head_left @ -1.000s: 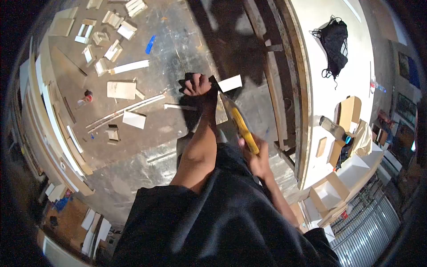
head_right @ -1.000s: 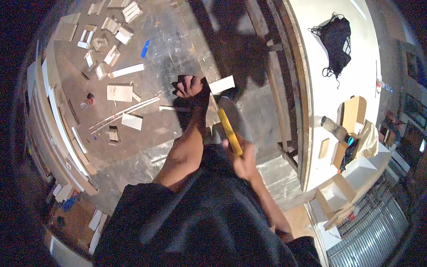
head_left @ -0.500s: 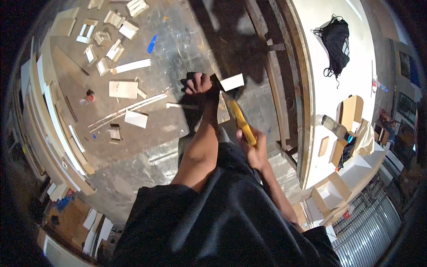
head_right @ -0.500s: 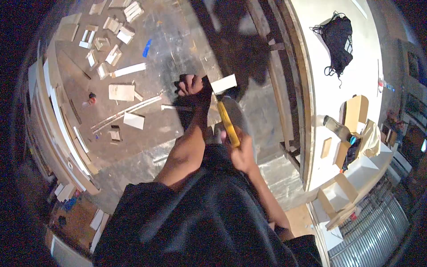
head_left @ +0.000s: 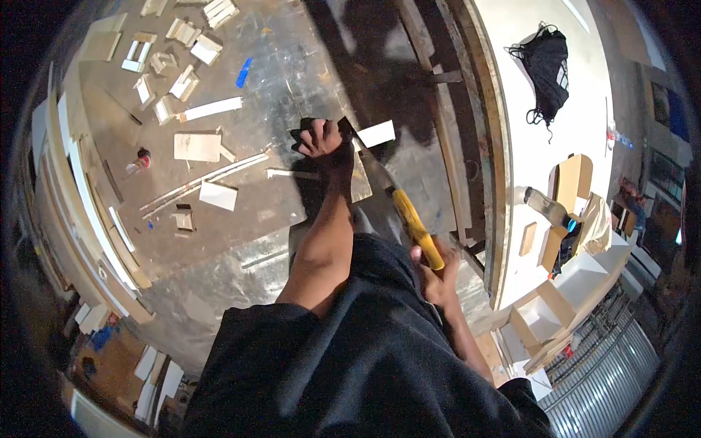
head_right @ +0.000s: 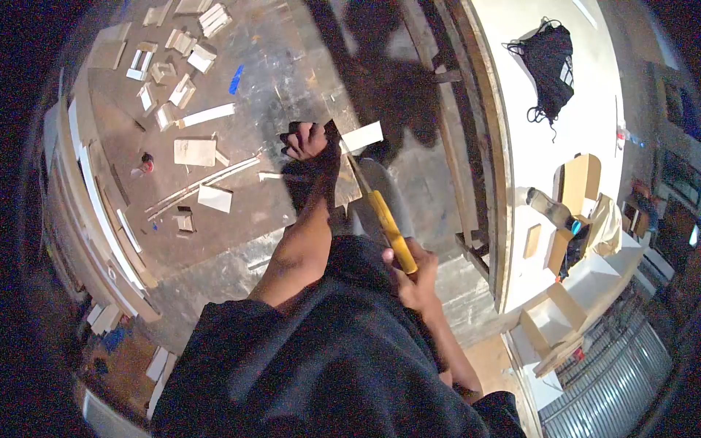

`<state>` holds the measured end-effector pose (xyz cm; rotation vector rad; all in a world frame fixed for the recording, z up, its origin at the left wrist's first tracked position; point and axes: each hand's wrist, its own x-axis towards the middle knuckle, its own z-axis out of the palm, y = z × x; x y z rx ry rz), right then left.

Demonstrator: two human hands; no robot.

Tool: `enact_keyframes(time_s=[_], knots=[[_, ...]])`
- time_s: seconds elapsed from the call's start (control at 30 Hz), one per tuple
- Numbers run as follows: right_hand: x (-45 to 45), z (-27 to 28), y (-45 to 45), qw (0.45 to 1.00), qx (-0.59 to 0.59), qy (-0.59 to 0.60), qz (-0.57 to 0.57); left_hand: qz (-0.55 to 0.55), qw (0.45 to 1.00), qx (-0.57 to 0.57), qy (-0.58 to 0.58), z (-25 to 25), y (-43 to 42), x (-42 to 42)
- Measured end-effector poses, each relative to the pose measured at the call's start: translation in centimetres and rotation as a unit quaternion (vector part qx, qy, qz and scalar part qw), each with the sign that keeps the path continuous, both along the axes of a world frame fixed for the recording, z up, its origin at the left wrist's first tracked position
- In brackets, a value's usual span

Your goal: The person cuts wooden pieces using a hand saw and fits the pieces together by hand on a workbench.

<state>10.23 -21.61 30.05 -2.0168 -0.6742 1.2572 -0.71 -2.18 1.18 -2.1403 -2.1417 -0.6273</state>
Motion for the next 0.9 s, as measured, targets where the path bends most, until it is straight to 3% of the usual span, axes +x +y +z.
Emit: enact_keyframes(time_s=[0.03, 0.13, 0.17, 0.23, 0.27, 0.3, 0.33, 0.37, 0.4, 0.43, 0.5, 0.53, 0.6, 0.7, 0.73, 0.9], knots=[[-0.1, -0.2, -0.6, 1.0, 0.022, -0.002, -0.022, 0.003, 1.0, -0.002, 0.003, -0.2, -0.1, -0.1], [1.2, 0.1, -2.5, 0.988, 0.074, -0.092, 0.101, -0.039, 0.995, -0.089, -0.013, 0.5, -0.8, -0.8], [1.4, 0.2, -2.9, 0.988, 0.071, -0.091, 0.104, -0.017, 0.994, -0.101, 0.035, 0.9, -0.8, -0.3], [1.4, 0.7, -2.6, 0.978, 0.127, -0.164, -0.014, 0.023, 0.998, 0.053, 0.036, -6.8, -1.2, 0.2], [2.5, -0.2, -1.8, 0.967, 0.133, -0.216, -0.008, 0.023, 0.998, 0.054, 0.037, -4.5, -0.9, 0.1], [3.4, -2.2, -0.3, 0.983, 0.047, -0.165, -0.072, 0.008, 1.0, -0.004, -0.008, -1.9, -0.9, 0.0], [4.3, -5.2, 2.2, 0.956, 0.086, -0.279, -0.021, -0.007, 0.997, -0.062, -0.052, 0.0, -0.6, 0.1], [4.7, -7.6, 5.0, 0.977, 0.089, -0.177, -0.074, 0.009, 0.999, -0.027, -0.022, -1.7, -0.2, 0.2], [5.7, -12.5, 6.3, 0.967, 0.128, -0.211, -0.057, 0.009, 0.999, -0.027, -0.04, -0.7, -0.1, 0.4], [6.7, -19.2, 7.4, 0.966, 0.188, -0.164, -0.072, 0.011, 0.998, -0.028, -0.058, 0.5, -0.2, 0.5], [7.4, -24.1, 11.0, 0.974, 0.035, -0.221, -0.034, 0.017, 0.998, -0.034, -0.043, -0.1, -0.1, 0.6], [7.7, -26.0, 11.9, 0.975, 0.035, -0.218, -0.033, 0.022, 0.998, -0.045, -0.031, -0.4, -0.1, 0.6], [8.0, -28.5, 12.9, 0.999, -0.009, -0.006, -0.033, 0.018, 0.998, -0.045, -0.03, -0.3, 0.0, 0.6], [8.2, -29.7, 13.0, 0.995, -0.047, 0.084, 0.003, 0.013, 0.999, -0.042, -0.029, -0.1, 0.2, 0.7], [7.0, -27.4, 13.6, 0.977, 0.005, 0.2, -0.072, 0.01, 0.999, -0.041, -0.026, -0.1, 0.1, 0.7], [8.2, -28.5, 13.7, 0.954, 0.011, 0.297, -0.033, 0.017, 0.998, -0.052, -0.019, -0.1, -0.1, 0.7]])
